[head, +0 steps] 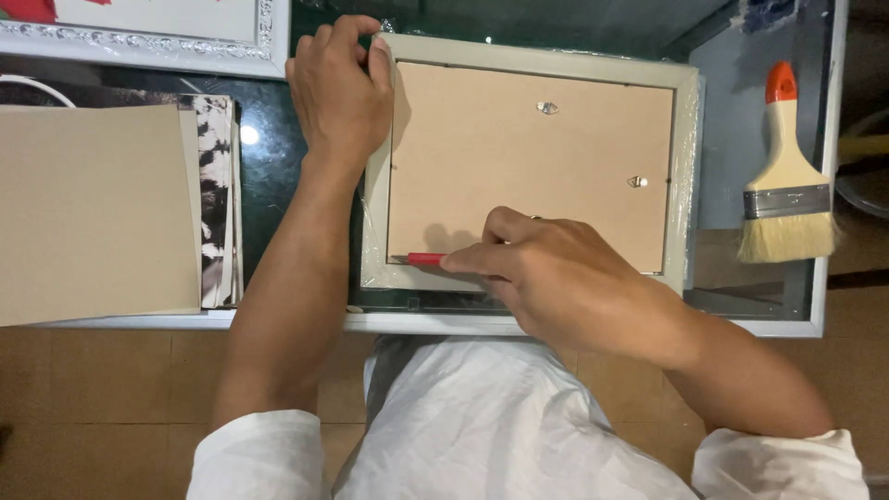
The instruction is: Cleaning the glass of a picture frame using a brush and a cloth.
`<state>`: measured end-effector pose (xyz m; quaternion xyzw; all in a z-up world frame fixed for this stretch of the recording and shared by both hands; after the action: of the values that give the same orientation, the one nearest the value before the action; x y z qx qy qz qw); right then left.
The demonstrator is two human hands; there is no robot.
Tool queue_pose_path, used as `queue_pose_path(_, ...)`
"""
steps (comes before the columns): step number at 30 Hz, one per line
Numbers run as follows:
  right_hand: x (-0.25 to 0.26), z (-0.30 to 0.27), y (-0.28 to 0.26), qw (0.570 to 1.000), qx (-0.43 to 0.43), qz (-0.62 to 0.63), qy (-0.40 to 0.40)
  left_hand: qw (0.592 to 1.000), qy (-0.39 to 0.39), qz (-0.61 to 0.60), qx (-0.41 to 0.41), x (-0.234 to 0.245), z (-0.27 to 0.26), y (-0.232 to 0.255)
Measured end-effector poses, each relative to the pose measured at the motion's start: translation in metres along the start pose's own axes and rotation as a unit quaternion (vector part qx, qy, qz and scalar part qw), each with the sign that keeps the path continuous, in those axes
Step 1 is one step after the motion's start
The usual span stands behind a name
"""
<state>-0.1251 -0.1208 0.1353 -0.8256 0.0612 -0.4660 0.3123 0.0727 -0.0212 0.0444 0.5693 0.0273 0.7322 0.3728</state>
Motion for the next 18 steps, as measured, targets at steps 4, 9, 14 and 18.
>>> queue_pose_path(4, 0.006, -0.02, 0.024, 0.998, -0.056, -0.025, -0.022, 1.0, 0.015, 0.002, -0.016, 0.0, -0.001, 0.001)
queue_pose_path(9, 0.02, -0.069, 0.064, 0.987, -0.152, -0.039, -0.028, 1.0, 0.008, 0.006, -0.03, -0.001, -0.002, 0.003)
queue_pose_path(14, 0.021, -0.141, 0.125, 0.922, -0.361, -0.085, -0.113, 0.999, -0.009, -0.004, -0.036, -0.002, -0.002, 0.005)
queue_pose_path(18, 0.017, -0.192, 0.172, 0.861, -0.432, -0.2, -0.177, 0.999, -0.008, -0.013, -0.041, 0.002, -0.002, 0.007)
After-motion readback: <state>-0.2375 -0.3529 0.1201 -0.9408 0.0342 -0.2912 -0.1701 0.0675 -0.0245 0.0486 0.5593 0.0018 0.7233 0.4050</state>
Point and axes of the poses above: each hand's wrist, its own z-axis towards the middle knuckle, its own x-axis out of the back of the hand, y = z × x, the point moved 9 cm from there along z, towards the middle knuckle, and after that the axes turned 14 degrees about -y, right-handed, at the moved point
